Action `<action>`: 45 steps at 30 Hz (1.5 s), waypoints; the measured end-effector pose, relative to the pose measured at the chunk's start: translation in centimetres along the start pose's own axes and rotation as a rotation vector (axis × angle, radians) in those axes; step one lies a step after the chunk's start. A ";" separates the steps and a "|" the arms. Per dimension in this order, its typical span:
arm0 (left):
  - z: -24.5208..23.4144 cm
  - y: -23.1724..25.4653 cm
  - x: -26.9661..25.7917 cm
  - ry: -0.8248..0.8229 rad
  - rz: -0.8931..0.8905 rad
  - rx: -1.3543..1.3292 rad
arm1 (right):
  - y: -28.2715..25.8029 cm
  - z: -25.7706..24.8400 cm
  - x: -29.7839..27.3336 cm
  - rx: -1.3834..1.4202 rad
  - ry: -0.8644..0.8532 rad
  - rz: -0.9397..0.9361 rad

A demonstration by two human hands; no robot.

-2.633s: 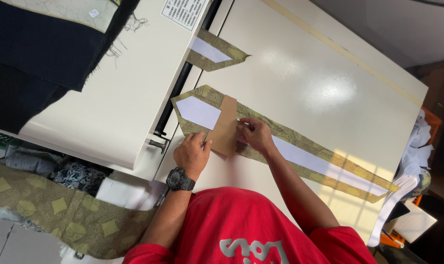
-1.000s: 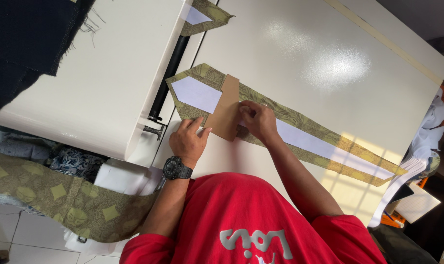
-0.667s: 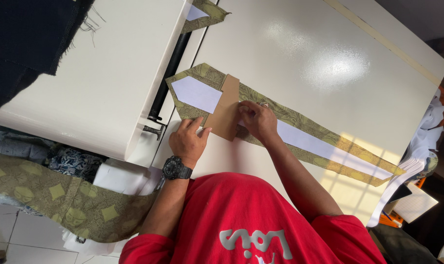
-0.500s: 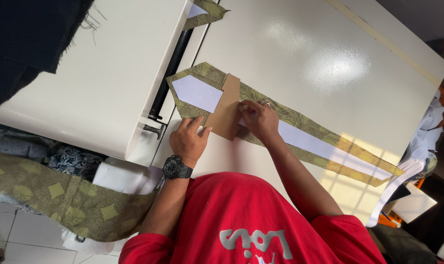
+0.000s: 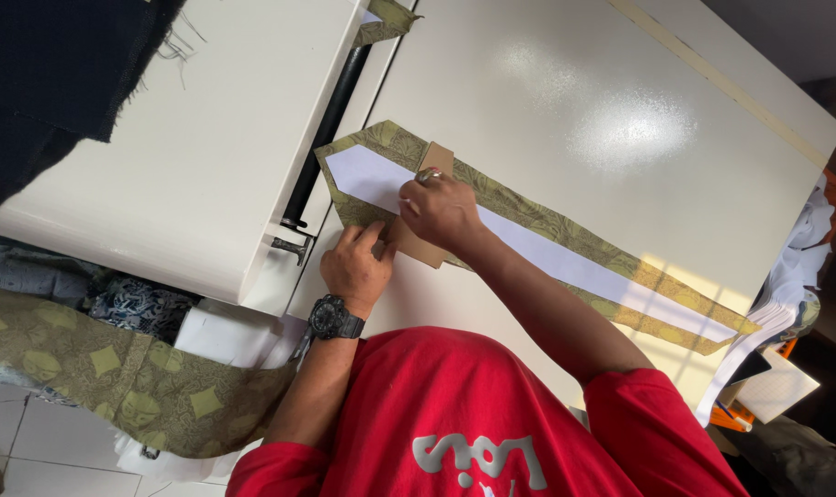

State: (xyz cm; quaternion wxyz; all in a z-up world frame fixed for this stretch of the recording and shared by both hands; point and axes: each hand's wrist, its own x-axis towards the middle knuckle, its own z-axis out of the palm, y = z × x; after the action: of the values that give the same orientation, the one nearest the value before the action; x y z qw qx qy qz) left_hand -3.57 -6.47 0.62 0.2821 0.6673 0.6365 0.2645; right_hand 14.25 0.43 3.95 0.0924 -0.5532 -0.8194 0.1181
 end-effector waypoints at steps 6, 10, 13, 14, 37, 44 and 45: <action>0.2 -0.3 -0.2 -0.015 -0.021 -0.022 | 1.1 1.0 2.2 -0.075 -0.117 -0.001; 0.2 -0.3 -0.2 -0.011 -0.021 -0.021 | 1.5 0.7 2.4 0.000 -0.098 -0.037; 0.2 -0.4 -0.2 -0.026 -0.024 -0.028 | 1.1 0.7 2.5 -0.069 -0.156 0.001; 0.3 -0.3 -0.1 -0.027 -0.025 -0.022 | 1.1 0.6 2.6 -0.050 -0.153 0.018; 0.1 -0.2 0.0 -0.039 -0.019 0.007 | 1.9 0.8 2.7 -0.090 -0.247 0.035; -0.1 -0.1 0.0 -0.019 -0.002 -0.010 | 3.1 -0.9 3.9 0.049 -0.229 0.239; -0.1 -0.1 0.0 -0.014 0.001 -0.019 | 3.5 -1.4 4.1 0.040 -0.197 0.259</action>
State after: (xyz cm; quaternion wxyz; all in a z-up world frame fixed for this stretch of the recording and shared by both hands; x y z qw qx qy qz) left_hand -3.72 -6.50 0.56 0.2925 0.6668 0.6316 0.2661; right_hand 16.28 5.62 4.36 0.0066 -0.6379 -0.7438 0.1992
